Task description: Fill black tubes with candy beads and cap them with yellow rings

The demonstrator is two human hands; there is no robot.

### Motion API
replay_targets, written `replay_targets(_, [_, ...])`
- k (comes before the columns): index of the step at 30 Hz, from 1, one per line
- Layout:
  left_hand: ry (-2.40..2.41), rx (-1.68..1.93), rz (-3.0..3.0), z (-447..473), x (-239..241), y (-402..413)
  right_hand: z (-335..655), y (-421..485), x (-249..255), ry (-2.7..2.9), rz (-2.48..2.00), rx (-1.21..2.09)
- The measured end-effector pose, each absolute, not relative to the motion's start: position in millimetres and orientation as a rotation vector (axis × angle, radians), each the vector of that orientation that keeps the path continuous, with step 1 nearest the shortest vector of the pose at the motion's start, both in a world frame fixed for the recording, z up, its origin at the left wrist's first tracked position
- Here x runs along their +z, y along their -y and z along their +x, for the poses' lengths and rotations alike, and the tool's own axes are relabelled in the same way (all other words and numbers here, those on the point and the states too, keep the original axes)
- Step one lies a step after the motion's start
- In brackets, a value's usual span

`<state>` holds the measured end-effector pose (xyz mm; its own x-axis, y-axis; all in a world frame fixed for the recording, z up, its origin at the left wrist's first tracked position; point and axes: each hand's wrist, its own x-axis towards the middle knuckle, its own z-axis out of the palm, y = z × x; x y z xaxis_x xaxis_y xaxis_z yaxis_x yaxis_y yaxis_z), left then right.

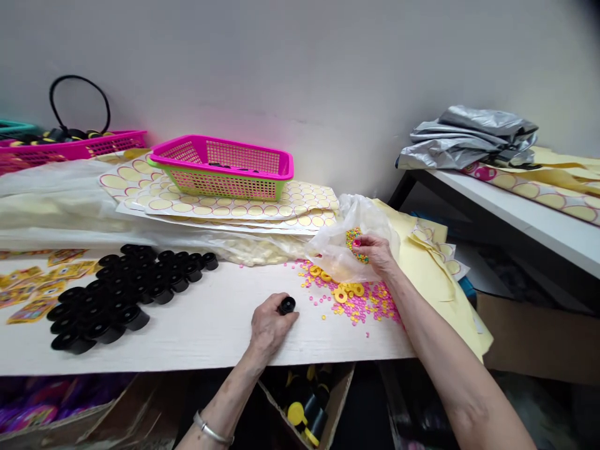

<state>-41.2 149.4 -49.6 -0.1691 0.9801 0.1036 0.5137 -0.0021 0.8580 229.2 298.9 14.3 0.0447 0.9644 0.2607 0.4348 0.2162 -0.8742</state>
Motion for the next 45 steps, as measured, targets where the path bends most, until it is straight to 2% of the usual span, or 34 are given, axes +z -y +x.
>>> replay_targets(6, [-1.715, 1.099, 1.472, -37, -49, -145, 179, -223, 43, 1.438, -0.939, 1.249])
replay_targets(9, [-1.657, 1.111, 1.578, -37, -47, -143, 148, -195, 37, 1.688, -0.956, 1.283])
replay_targets(14, [-1.617, 1.103, 1.676, -37, -47, -142, 116, -183, 19, 2.398, -1.027, 0.646])
replay_targets(18, [-1.61, 1.098, 1.691, -37, -46, -142, 103, -180, 27, 2.815, -1.041, 0.192])
replay_targets(24, [-1.702, 1.061, 1.663, -35, -39, -141, 79, -170, 45, 3.046, -1.066, -0.132])
replay_targets(29, [-1.706, 1.021, 1.684, -36, -41, -141, 86, -176, 48, 3.002, -1.132, -0.047])
replay_targets(32, [-1.683, 1.057, 1.697, -37, -45, -140, 105, -183, 50, 2.765, -1.119, 0.26])
replay_targets(36, [-1.637, 1.1, 1.695, -36, -47, -136, 145, -203, 54, 2.129, -1.03, 0.636])
replay_targets(40, [-1.583, 1.268, 1.635, -50, -48, -132, 198, -255, 42, 1.494, -1.449, 0.323])
replay_targets(43, [-1.97, 1.418, 1.628, -86, -39, -139, 229, -297, 23, 1.739, -1.933, 0.097])
replay_targets(45, [-2.413, 1.326, 1.633, -117, -28, -151, 239, -314, 12, 1.977, -2.129, -0.005])
